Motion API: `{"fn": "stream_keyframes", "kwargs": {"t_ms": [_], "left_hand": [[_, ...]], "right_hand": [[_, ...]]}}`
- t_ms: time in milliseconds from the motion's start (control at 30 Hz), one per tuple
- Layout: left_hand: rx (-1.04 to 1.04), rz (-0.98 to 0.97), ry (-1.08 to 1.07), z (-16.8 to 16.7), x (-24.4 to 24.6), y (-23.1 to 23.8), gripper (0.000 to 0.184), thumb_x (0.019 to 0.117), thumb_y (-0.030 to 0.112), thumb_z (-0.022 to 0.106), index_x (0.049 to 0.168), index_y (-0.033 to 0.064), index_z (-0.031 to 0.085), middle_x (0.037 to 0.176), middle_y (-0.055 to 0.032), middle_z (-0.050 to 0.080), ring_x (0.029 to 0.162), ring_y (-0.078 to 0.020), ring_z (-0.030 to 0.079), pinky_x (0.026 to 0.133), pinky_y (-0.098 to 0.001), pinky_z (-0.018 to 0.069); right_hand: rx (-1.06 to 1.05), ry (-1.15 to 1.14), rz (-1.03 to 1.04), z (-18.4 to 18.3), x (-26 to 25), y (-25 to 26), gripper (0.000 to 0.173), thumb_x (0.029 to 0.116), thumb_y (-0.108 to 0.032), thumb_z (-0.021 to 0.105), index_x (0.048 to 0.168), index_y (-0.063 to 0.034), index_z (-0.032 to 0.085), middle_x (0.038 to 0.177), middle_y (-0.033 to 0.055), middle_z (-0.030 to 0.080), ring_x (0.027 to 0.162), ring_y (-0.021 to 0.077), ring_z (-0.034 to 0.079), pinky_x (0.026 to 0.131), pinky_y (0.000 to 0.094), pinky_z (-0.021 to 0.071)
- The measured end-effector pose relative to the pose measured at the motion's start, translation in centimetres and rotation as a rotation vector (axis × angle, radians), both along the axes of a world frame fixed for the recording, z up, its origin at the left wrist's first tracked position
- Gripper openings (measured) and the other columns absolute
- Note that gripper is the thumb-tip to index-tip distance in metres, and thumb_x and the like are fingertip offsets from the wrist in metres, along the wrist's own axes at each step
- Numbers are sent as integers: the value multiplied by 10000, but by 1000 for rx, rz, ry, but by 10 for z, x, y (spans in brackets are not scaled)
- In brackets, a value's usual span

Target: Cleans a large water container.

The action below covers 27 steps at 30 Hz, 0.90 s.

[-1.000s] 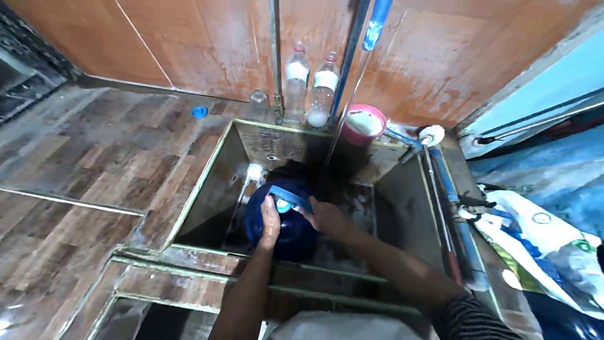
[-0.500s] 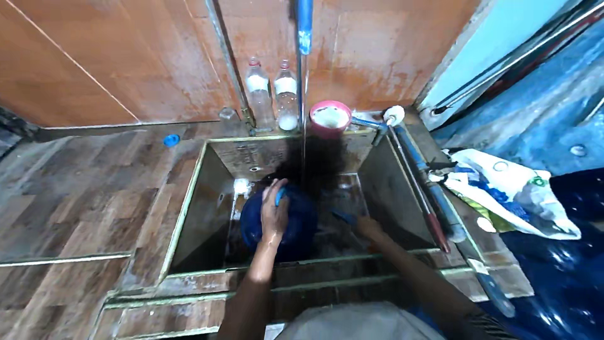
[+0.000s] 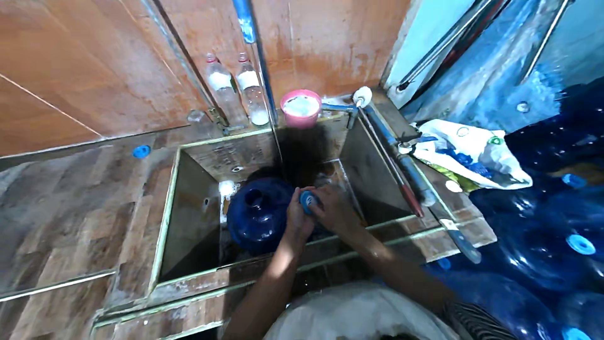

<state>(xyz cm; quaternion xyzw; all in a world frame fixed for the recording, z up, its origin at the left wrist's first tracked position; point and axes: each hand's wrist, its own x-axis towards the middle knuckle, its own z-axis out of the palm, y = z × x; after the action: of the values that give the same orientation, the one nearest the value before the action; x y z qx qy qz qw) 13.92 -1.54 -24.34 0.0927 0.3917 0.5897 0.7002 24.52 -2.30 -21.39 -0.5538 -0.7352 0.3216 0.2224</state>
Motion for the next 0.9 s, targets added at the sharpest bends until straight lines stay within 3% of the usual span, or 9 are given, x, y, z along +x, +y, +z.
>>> {"fn": "stream_keyframes", "kwargs": {"t_ms": [133, 333, 433, 533, 667, 767, 900], "left_hand": [[-61, 105, 40, 27, 21, -28, 462, 1127, 279, 220, 995, 47, 597, 760, -30, 638, 668, -109, 642, 626, -253, 550], [-51, 104, 154, 61, 36, -50, 397, 1116, 218, 286, 994, 41, 620, 748, -17, 632, 648, -81, 628, 605, -227, 536], [-37, 75, 341, 51, 40, -54, 378, 1121, 211, 298, 1040, 32, 622, 781, -10, 622, 661, -61, 608, 607, -219, 518], [-5, 14, 407, 45, 41, -60, 346, 1125, 204, 305, 1183, -3, 575, 988, -70, 613, 861, -116, 614, 775, -296, 528], [75, 63, 314, 37, 31, -44, 483, 1138, 279, 207, 1094, 3, 600, 813, -23, 637, 707, -88, 628, 670, -252, 545], [110, 94, 192, 32, 19, -35, 541, 1138, 320, 152, 1070, 18, 595, 825, -31, 669, 741, -113, 663, 695, -269, 565], [153, 117, 227, 28, 17, -34, 505, 1137, 282, 185, 1005, 40, 608, 789, -21, 671, 708, -96, 661, 666, -245, 562]], "right_hand": [[-77, -61, 12, 32, 7, -20, 365, 1023, -154, 598, 1316, 59, 640, 1326, 286, 609, 1219, 381, 617, 1075, 449, 472], [-132, -183, 38, 76, 15, -37, 356, 1042, -124, 560, 1348, 50, 609, 1348, 269, 594, 1199, 366, 633, 1042, 447, 494], [-213, -236, 53, 73, 12, -37, 371, 1061, -85, 487, 1403, 37, 564, 1404, 262, 549, 1250, 359, 602, 1069, 432, 476], [-152, -204, -3, 52, 9, -32, 342, 1047, -23, 465, 1360, 75, 561, 1368, 282, 572, 1231, 392, 616, 1046, 472, 495], [-90, -26, 66, 39, 23, -22, 346, 1030, -51, 517, 1340, 84, 587, 1348, 283, 589, 1241, 369, 604, 1087, 452, 465], [-49, 64, 107, 36, 24, -23, 352, 1013, -122, 602, 1294, 89, 622, 1349, 284, 586, 1228, 359, 606, 1072, 432, 473], [-3, 97, 98, 27, 18, -23, 344, 1004, -140, 627, 1262, 88, 642, 1351, 282, 582, 1209, 349, 621, 1051, 419, 496]]}}
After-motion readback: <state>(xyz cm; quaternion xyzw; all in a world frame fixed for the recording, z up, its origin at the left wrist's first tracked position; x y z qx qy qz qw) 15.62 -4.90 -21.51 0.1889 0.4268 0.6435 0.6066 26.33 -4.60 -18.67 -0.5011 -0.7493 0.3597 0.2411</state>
